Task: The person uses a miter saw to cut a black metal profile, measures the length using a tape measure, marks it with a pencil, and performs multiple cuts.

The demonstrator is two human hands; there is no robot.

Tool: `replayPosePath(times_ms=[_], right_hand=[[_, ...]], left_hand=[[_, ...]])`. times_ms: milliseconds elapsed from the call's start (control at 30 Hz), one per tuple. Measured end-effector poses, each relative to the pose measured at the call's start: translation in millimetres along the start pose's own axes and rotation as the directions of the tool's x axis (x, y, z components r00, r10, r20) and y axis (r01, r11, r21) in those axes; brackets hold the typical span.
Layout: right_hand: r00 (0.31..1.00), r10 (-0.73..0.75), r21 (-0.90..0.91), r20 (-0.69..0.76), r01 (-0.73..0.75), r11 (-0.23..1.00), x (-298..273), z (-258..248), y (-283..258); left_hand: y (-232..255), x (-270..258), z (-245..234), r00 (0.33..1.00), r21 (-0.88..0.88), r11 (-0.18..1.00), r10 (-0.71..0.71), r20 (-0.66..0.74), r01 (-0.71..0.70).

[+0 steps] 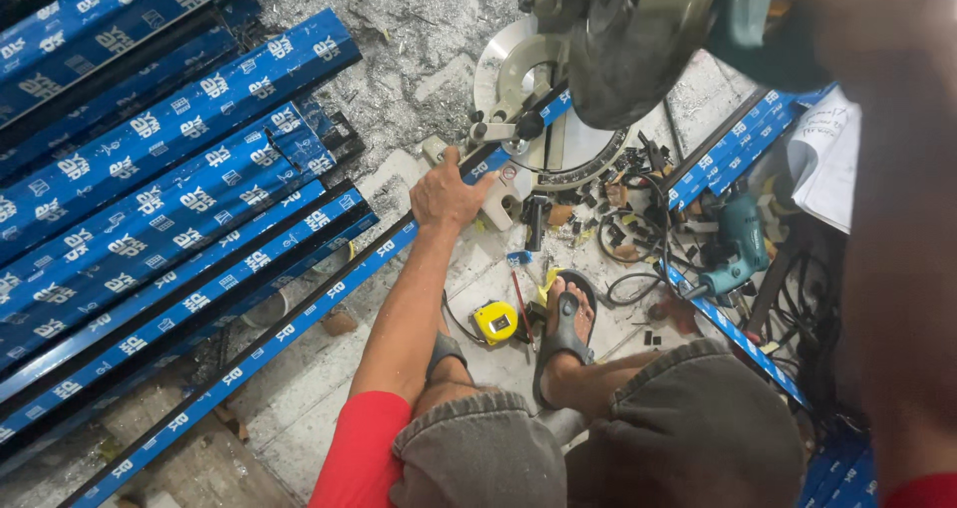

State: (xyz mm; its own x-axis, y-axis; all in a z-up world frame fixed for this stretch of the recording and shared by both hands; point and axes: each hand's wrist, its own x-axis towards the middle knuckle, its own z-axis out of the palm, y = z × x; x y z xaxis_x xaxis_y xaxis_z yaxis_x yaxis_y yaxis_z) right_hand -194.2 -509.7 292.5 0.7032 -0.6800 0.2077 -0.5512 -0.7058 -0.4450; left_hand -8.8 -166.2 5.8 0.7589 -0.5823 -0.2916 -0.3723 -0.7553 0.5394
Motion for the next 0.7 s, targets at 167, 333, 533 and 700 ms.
replayPosePath(times_ms=[167,333,533,700], right_hand=[[0.988,-0.152,0.088,-0.035,0.154,0.984,-42.8,29.4,-56.0],[0.997,-0.070,0.372,-0.019,0.072,0.925,-108.3,54.6,-96.9],[0.991,-0.033,0.316,-0.127,0.072,0.946,-146.9,97.2,-89.0],[0.991,0.002,0.320,-0.137,0.042,0.946,-158.1,110.1,-87.7]], left_hand=[[-3.3,2.9,5.3,1.000,-0.006,1.000,-0.011,0.004,0.011],[-6.2,5.3,8.2,1.000,-0.004,1.000,-0.001,0.009,0.001],[-7.1,6.1,6.3,0.997,-0.030,0.999,-0.017,0.072,0.019],[-2.6,3.2,-1.7,0.993,0.001,0.998,-0.056,0.108,0.056]])
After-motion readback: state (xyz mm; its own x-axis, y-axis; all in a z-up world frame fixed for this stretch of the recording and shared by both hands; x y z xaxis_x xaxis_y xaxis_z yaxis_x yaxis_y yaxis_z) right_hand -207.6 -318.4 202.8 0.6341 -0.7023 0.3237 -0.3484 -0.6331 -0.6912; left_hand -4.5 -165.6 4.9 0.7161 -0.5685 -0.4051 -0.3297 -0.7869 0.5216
